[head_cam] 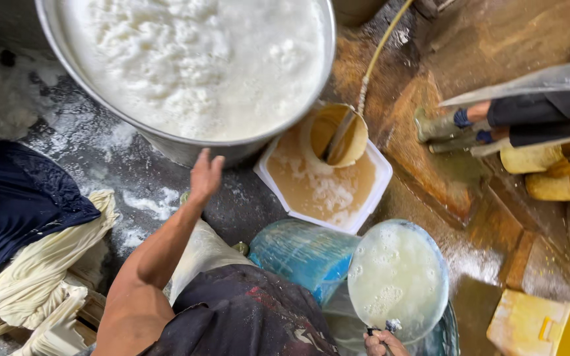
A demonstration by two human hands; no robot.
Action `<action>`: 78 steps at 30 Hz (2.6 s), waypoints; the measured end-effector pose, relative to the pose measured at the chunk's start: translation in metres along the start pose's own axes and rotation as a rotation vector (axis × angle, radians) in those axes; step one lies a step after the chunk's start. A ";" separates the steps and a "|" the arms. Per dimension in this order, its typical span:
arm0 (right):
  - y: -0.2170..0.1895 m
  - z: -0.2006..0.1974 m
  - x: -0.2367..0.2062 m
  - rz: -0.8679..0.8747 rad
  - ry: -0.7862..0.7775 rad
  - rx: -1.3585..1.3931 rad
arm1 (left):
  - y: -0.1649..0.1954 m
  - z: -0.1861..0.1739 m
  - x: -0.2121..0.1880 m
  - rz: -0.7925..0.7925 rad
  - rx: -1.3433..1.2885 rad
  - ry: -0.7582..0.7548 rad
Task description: The person repeatedly scoops a white curd-like substance from a large metal basin using a metal scoop and transfers it into a blue bucket. The person stabilizes the basin with the left hand while scooping with the right hand.
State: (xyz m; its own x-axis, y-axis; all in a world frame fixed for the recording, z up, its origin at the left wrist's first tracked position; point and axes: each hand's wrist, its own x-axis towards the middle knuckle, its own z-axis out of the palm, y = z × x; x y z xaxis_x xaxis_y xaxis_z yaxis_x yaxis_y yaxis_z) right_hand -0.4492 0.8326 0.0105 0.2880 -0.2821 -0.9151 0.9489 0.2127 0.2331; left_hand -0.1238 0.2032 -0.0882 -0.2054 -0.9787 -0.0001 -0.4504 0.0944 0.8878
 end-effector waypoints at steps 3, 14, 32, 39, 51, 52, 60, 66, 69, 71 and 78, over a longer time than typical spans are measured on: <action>0.004 0.095 0.003 -0.044 -0.054 -0.144 | -0.021 -0.054 0.032 -0.464 -0.097 0.040; -0.036 0.367 0.119 -0.173 -0.018 -0.537 | -0.049 -0.153 0.125 -0.504 -0.082 0.139; -0.189 0.647 0.162 -1.213 0.226 -0.974 | -0.044 -0.156 0.141 -0.651 0.106 0.000; -0.258 0.815 0.189 -1.301 -0.056 -0.712 | -0.046 -0.136 0.149 -0.797 0.202 0.073; -0.210 1.040 0.348 -0.737 -0.174 -0.789 | -0.058 -0.128 0.158 -0.926 0.202 0.153; -0.204 1.054 0.356 -0.752 -0.166 -0.858 | -0.056 -0.128 0.159 -0.954 0.211 0.139; -0.139 1.113 0.397 -1.017 -0.159 -1.362 | -0.045 -0.126 0.163 -0.999 0.219 0.179; -0.101 1.094 0.395 -1.403 -0.224 -1.818 | -0.046 -0.124 0.161 -0.946 0.209 0.231; -0.102 1.070 0.387 -1.381 -0.170 -2.036 | -0.048 -0.123 0.162 -0.967 0.249 0.210; -0.103 1.054 0.379 -1.429 -0.189 -2.114 | -0.049 -0.125 0.163 -1.008 0.257 0.178; -0.137 0.978 0.335 -1.508 -0.112 -2.158 | -0.045 -0.130 0.160 -0.936 0.234 0.168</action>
State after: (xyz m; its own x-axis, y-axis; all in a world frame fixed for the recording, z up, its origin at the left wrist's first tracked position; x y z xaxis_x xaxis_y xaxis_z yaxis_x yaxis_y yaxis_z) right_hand -0.3564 -0.2063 -0.0066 0.0246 -0.9942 -0.1044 -0.7732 0.0473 -0.6323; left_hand -0.0237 0.0191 -0.0682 0.4408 -0.6884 -0.5760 -0.5332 -0.7171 0.4488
